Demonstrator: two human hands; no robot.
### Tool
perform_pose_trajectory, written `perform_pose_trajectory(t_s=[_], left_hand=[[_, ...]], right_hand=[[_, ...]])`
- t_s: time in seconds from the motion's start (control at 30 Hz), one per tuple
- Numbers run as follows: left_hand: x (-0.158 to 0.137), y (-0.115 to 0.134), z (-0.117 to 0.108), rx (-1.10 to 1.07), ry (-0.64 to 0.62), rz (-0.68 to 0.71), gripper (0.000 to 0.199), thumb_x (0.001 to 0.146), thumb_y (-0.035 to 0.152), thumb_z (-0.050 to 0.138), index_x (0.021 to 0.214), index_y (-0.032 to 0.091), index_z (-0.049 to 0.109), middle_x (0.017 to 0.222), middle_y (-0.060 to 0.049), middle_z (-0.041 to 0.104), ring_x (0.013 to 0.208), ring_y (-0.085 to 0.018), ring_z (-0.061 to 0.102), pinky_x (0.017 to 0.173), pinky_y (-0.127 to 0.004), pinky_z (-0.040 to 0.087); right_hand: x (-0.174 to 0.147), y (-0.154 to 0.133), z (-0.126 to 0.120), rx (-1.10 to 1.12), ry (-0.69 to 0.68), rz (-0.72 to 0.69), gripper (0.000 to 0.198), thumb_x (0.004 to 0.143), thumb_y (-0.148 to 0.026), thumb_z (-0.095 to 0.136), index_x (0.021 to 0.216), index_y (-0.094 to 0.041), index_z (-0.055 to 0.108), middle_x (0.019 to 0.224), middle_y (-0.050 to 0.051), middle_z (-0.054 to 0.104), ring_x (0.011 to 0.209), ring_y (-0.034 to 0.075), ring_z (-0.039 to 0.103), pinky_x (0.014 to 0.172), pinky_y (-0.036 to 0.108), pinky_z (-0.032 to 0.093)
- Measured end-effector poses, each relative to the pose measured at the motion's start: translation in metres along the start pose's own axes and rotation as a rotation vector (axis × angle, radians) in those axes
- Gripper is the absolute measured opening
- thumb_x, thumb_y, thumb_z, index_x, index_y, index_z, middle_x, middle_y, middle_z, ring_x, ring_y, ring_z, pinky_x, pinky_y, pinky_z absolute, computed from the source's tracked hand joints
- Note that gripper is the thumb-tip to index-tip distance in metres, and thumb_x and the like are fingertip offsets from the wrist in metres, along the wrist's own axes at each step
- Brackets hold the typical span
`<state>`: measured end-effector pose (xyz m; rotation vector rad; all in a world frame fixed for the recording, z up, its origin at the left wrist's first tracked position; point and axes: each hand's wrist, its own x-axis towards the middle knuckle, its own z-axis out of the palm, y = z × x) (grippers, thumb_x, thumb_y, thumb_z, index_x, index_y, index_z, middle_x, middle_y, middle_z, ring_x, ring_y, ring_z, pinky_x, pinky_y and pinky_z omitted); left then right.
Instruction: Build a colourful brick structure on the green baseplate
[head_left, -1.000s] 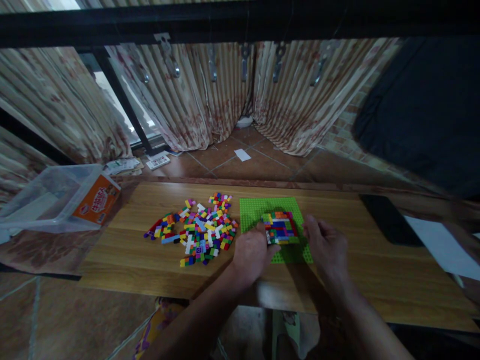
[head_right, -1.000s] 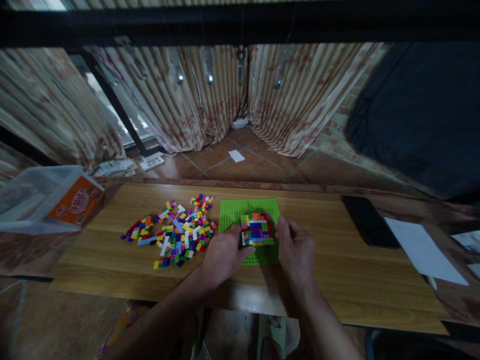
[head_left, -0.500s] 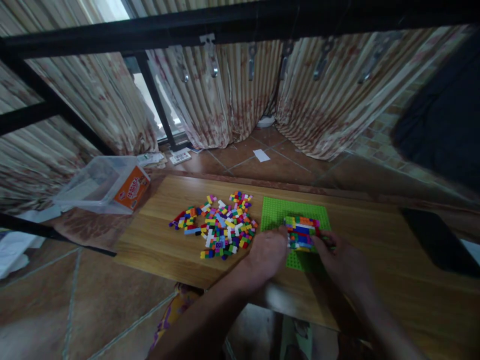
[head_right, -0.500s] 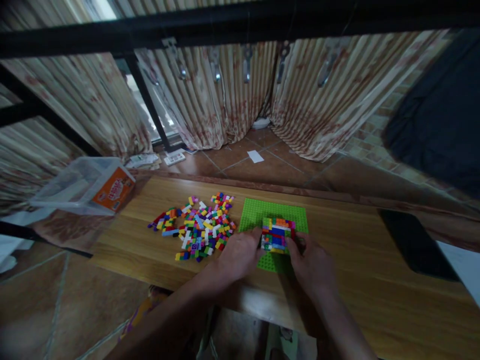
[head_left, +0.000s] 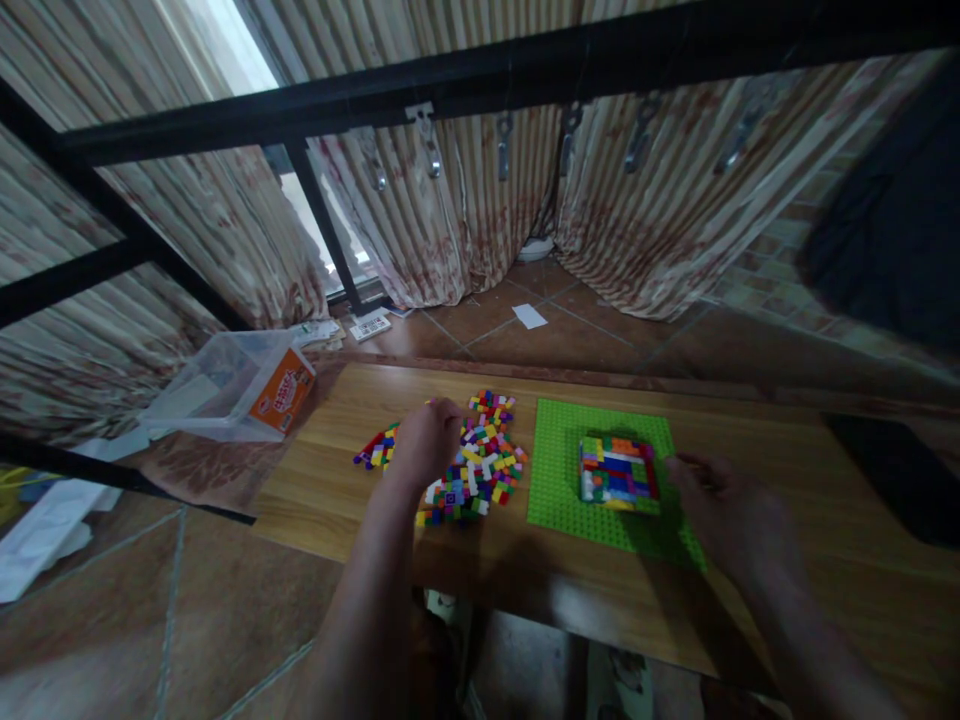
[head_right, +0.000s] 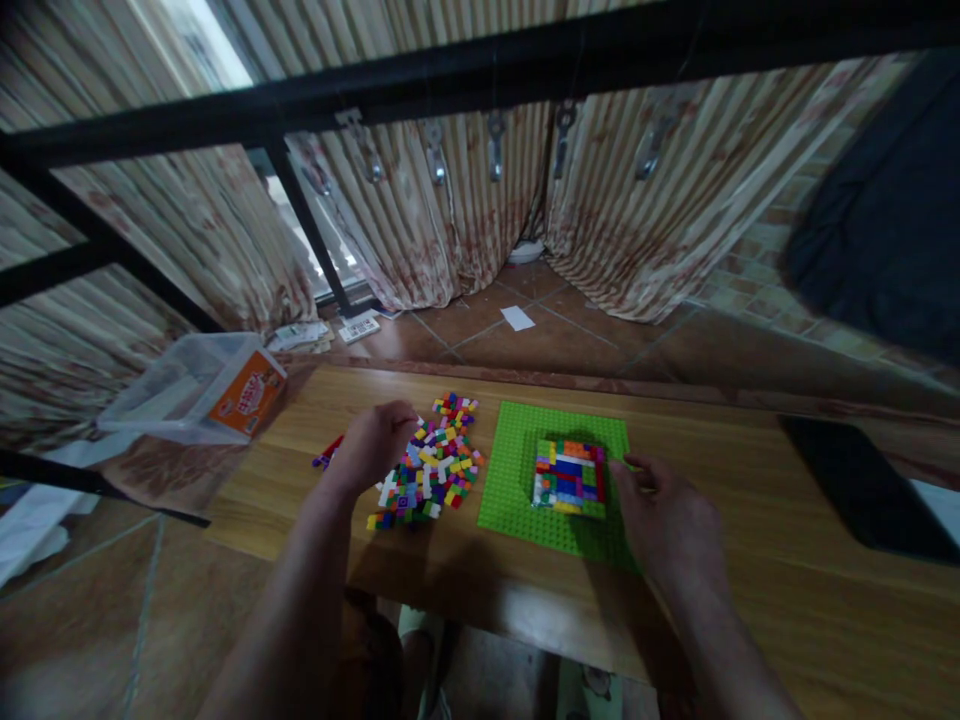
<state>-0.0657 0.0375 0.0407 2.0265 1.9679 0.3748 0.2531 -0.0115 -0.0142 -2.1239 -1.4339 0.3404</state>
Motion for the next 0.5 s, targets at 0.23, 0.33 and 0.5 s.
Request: perform_pose_trajectory(t_s=[0.23,0.33,0.5], left_hand=[[0.004,-0.015,0.004,0.058,0.017,-0.074,0.022,0.086,0.019,0.048,0.090,0.018,0.069,0.083,-0.005,0.070,0.082,-0.017,0.064,0.074,-0.024,0.044],[0.008,-0.008,0.013,0.053,0.029,-0.020,0.021,0.087,0.019,0.048,0.092,0.019,0.069,0.090,-0.005,0.071,0.085,-0.018,0.064,0.078,-0.025,0.046],[0.011,0.013,0.026,0.030,0.074,0.113,0.029,0.090,0.013,0.039,0.097,0.017,0.068,0.099,-0.004,0.068,0.101,-0.018,0.061,0.092,-0.026,0.041]], right_hand=[[0.000,-0.010,0.004,0.082,0.045,-0.036,0.042,0.081,-0.054,0.051,0.089,-0.019,0.072,0.073,0.011,0.072,0.062,0.027,0.065,0.055,0.036,0.044],[0.001,-0.017,0.005,0.085,0.055,-0.032,0.040,0.082,-0.053,0.052,0.087,-0.019,0.073,0.073,0.012,0.072,0.063,0.028,0.065,0.056,0.037,0.044],[0.000,-0.027,0.001,0.076,-0.004,-0.001,0.037,0.087,-0.047,0.050,0.096,-0.019,0.072,0.084,0.013,0.074,0.070,0.025,0.066,0.062,0.035,0.045]])
